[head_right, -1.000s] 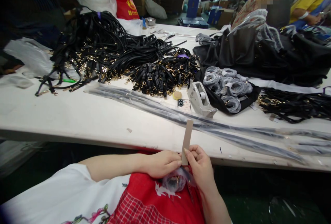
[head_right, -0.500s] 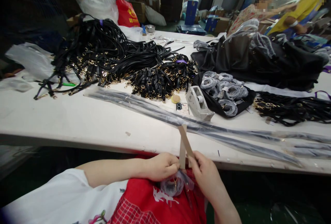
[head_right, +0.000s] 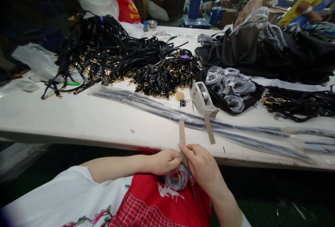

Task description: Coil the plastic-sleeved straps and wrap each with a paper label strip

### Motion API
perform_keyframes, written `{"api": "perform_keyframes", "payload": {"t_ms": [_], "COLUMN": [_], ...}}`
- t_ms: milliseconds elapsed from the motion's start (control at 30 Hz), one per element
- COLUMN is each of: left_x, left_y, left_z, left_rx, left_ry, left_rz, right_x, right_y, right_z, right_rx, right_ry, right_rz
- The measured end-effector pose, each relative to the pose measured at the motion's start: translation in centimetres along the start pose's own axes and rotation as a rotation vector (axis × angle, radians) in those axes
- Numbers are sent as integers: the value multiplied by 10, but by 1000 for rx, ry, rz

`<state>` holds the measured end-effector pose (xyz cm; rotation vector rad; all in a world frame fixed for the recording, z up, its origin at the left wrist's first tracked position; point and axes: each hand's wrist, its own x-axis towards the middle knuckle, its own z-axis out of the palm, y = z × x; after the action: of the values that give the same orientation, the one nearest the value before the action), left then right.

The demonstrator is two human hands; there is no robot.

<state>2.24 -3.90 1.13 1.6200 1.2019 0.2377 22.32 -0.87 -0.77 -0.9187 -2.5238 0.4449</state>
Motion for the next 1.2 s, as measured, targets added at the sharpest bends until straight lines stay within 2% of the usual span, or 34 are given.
{"api": "perform_keyframes", "payload": {"t_ms": [67, 133, 200, 267, 300, 367, 467, 667, 933, 1200], "left_x": [-2, -4, -6, -6, -5, -4, -1, 2, 6, 4], "left_y": [1, 1, -1, -5, -8, -12, -16, -23, -25, -21], "left_z": [-1, -3, -4, -5, -5, -6, -7, -4, -1, -4], "left_rx": [-16, -79, -158, -215, -231, -251, -281, -366, -316, -326], "left_ry": [-22, -71, -86, -50, -31, -16, -21, 6, 37, 32], "left_rz": [9, 54, 76, 37, 9, -22, -20, -65, -66, -89], "right_x": [-2, -9, -21, -33, -38, -44, -44, -45, -38, -43], "right_y": [-8, -11, -16, -23, -27, -35, -40, -33, -28, -21], "right_z": [2, -2, -10, -19, -23, -29, -33, -32, -35, -38], "right_rx": [-87, -81, 79, 326, 432, 530, 428, 286, 100, 159], "right_ry": [105, 298, 497, 598, 592, 495, 368, 441, 345, 334], "right_rz": [-6, 64, 209, 360, 409, 409, 314, 277, 158, 234]}}
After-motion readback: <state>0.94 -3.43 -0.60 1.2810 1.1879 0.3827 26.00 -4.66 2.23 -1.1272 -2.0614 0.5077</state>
